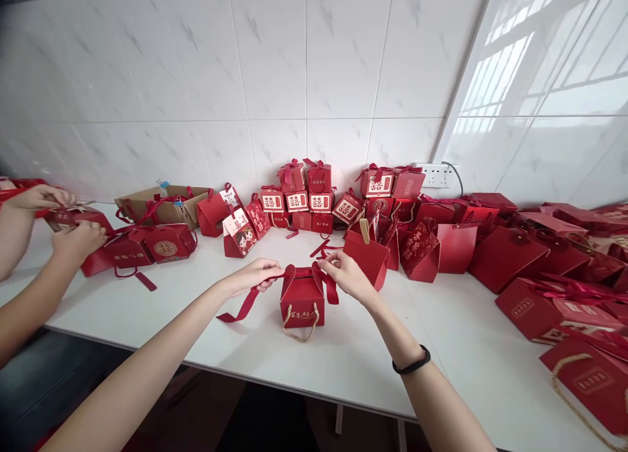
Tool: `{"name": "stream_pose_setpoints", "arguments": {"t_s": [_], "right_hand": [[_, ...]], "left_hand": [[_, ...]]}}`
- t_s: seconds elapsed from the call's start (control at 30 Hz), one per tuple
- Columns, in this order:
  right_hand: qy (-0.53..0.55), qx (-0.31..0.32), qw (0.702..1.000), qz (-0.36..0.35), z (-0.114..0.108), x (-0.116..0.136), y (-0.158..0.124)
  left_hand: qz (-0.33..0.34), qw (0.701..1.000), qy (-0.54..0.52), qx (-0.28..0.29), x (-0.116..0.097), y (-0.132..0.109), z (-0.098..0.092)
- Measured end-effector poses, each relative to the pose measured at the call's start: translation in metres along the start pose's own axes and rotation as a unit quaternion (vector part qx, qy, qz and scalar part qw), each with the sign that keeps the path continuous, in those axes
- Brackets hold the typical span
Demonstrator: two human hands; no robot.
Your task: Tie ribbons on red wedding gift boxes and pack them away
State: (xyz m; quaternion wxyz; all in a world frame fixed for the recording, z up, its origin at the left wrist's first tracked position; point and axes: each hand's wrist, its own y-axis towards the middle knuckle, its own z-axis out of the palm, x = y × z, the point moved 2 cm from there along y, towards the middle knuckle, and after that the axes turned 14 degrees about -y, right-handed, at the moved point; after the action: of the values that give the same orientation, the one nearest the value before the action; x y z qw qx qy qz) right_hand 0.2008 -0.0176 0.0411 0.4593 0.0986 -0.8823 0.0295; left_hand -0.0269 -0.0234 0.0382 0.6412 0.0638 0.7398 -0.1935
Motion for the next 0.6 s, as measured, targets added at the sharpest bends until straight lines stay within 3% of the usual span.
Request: {"name": "stream_pose_setpoints", "arguments": {"t_s": [0.23, 0.6], "right_hand": [[-0.009, 0.136, 0.991, -0.017, 0.004, -0.007, 0.007], [0.036, 0.151, 0.987, -0.043, 0.008, -0.02, 0.011]], "left_hand": [[0.019, 1.0, -0.017, 0.0, 0.001, 0.003, 0.002], [0.029, 0.996, -0.078, 0.003, 0.01, 0.004, 0.011]]}}
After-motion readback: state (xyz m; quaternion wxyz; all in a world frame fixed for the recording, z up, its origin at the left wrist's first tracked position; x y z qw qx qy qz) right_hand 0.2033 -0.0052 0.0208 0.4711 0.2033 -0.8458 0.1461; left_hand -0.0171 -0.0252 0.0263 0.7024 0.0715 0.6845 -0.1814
